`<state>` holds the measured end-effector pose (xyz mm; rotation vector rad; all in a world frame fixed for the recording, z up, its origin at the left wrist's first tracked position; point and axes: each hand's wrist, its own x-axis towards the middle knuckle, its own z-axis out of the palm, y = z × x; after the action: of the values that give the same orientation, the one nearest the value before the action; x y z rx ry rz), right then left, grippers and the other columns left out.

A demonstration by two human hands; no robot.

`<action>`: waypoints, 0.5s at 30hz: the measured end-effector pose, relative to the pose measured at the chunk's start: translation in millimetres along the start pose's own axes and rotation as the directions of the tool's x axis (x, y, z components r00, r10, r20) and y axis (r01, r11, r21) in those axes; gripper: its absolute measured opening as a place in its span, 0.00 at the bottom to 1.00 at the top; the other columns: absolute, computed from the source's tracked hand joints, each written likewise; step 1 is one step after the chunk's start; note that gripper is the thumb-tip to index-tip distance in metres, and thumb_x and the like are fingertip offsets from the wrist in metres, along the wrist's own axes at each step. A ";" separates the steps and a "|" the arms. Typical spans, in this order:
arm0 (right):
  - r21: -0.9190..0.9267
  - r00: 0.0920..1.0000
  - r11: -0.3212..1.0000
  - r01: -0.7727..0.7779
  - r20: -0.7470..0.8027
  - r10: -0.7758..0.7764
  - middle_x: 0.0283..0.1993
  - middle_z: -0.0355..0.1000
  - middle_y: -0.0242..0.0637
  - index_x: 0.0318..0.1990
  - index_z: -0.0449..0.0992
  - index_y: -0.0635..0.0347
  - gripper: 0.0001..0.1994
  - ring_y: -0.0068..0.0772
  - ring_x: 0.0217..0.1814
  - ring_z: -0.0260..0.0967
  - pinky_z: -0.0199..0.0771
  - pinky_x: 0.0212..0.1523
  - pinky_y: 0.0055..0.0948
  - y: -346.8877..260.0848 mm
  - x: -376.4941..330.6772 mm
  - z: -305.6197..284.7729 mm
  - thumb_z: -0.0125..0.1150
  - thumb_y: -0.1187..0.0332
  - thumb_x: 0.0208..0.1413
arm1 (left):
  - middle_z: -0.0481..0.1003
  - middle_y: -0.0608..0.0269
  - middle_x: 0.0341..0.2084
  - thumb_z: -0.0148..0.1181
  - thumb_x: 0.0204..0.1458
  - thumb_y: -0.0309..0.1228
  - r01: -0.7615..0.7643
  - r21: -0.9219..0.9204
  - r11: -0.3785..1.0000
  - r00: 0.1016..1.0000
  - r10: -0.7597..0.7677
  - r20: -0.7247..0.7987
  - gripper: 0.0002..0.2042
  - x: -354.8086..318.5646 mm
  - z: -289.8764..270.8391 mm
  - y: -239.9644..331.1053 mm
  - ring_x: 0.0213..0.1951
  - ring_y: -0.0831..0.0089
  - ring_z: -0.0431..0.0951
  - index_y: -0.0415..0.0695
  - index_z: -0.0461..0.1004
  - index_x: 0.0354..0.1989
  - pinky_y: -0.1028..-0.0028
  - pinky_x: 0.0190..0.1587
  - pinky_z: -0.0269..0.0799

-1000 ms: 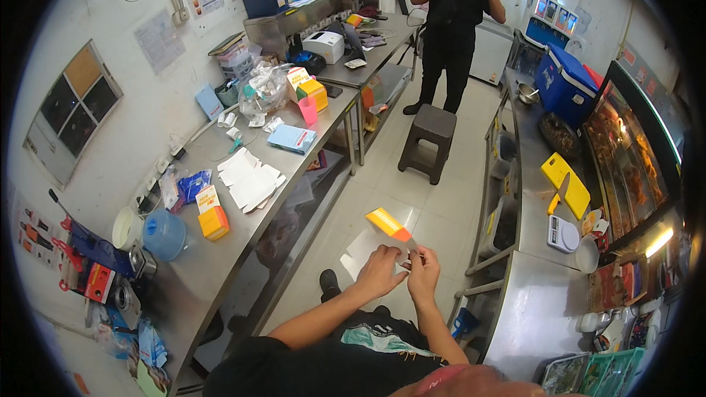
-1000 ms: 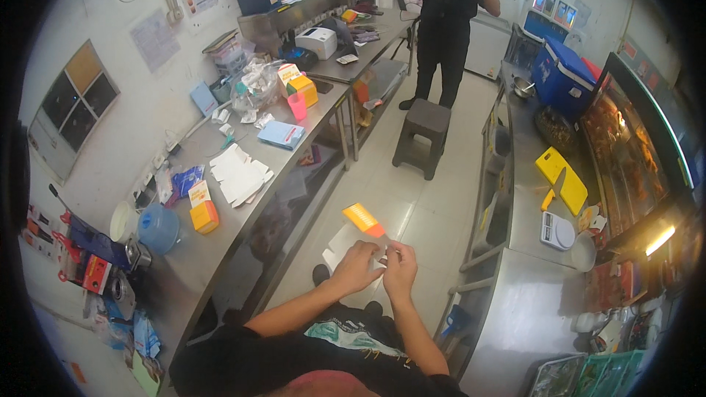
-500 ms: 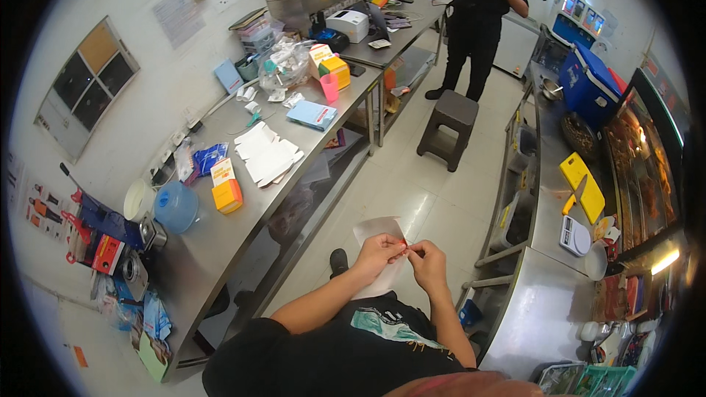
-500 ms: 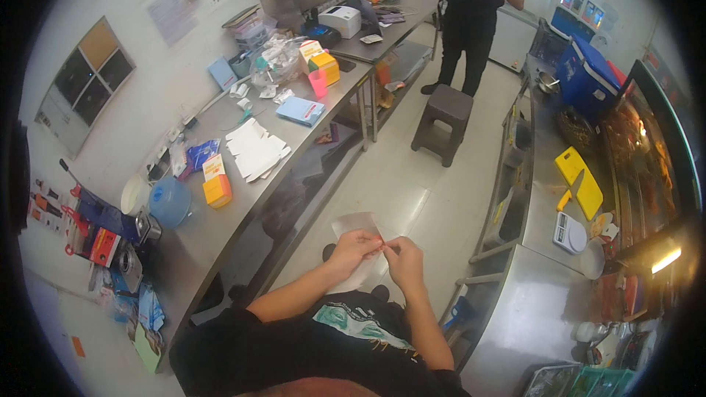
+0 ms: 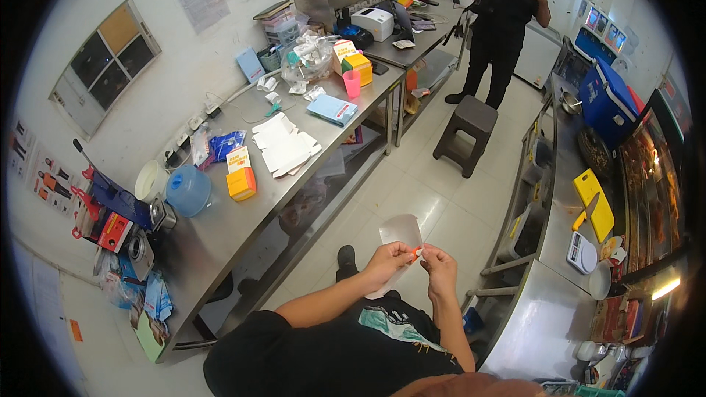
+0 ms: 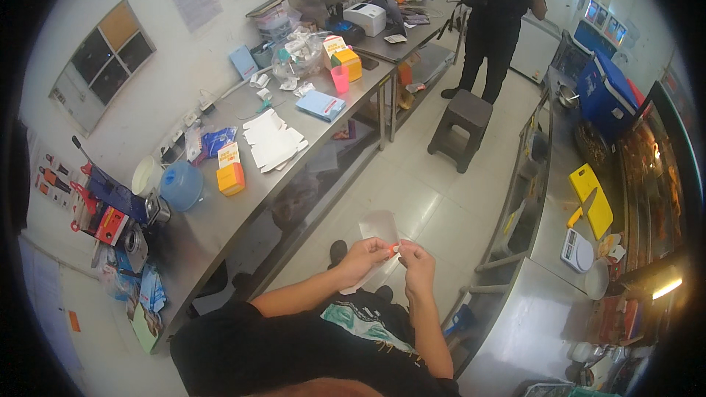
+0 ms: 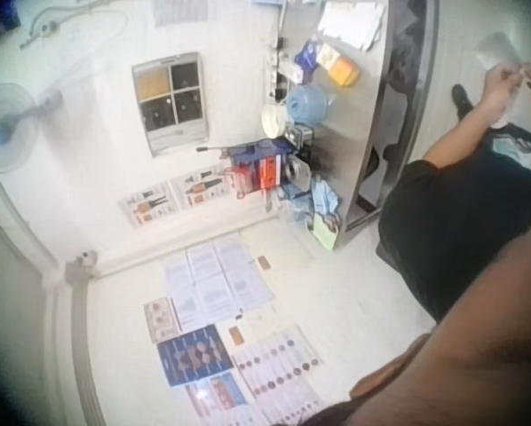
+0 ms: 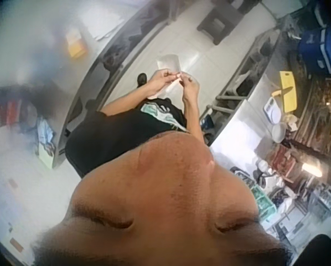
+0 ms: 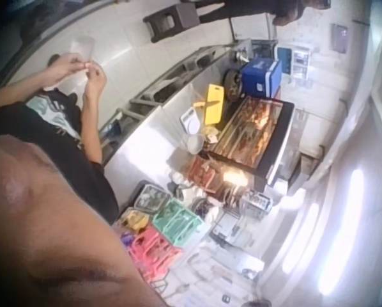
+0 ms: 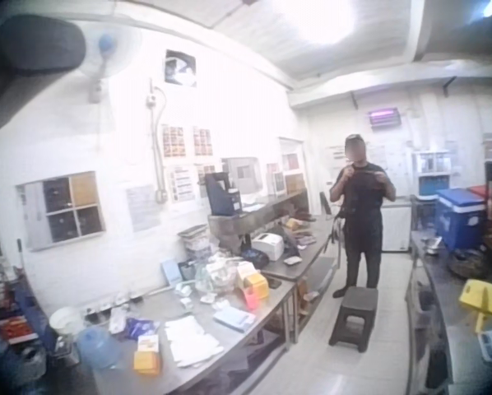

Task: The person assembles a small rectangular food container from a flat cardboard piece, folds the sides, and places a small green item inside. They then close the container and place it on the counter.

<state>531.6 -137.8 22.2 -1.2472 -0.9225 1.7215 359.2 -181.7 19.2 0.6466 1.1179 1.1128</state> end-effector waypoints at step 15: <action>-0.158 0.964 0.952 0.264 0.074 -0.255 0.58 0.77 0.44 0.37 0.86 0.67 0.06 0.33 0.57 0.74 0.73 0.61 0.33 -5.6 -7.5 5.9 0.68 0.73 0.61 | 0.78 0.57 0.48 0.58 0.67 0.24 0.035 -0.292 0.956 0.998 -0.019 0.057 0.09 3.7 2.0 -5.7 0.52 0.71 0.78 0.38 0.71 0.52 0.72 0.57 0.74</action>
<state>528.4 -142.9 31.5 -1.1321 -1.2264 1.4995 363.3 -180.1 13.7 0.4235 0.8903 1.2018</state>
